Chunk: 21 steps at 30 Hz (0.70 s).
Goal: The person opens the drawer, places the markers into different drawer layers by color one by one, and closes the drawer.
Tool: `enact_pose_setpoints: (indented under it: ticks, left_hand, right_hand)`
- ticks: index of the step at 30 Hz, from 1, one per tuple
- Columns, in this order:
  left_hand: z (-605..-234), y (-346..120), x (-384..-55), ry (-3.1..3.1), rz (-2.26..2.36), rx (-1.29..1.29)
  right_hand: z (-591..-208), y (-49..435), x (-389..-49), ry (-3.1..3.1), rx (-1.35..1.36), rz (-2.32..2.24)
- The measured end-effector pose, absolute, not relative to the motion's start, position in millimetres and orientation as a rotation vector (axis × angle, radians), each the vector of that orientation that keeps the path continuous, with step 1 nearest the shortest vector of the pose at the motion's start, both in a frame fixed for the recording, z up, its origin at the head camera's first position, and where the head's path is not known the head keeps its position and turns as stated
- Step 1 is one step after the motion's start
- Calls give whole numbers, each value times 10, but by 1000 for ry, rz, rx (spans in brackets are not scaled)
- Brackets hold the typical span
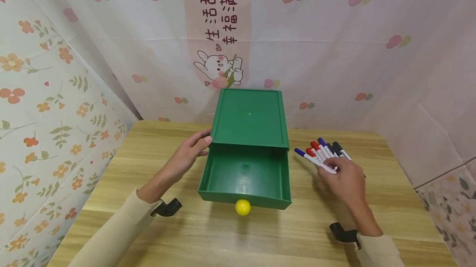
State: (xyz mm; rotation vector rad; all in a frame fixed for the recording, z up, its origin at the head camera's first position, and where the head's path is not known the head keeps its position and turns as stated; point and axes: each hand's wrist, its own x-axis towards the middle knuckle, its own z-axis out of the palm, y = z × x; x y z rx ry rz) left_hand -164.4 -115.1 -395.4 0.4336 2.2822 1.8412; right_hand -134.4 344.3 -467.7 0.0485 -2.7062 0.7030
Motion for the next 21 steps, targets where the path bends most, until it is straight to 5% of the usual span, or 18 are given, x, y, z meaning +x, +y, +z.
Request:
enact_pose_setpoints:
  ticks: [21]
  left_hand:
    - [-3950, -1144, -1637, 2275, 1844, 417]
  right_hand:
    - [-4072, 3284, -1263, -2551, 188, 628]
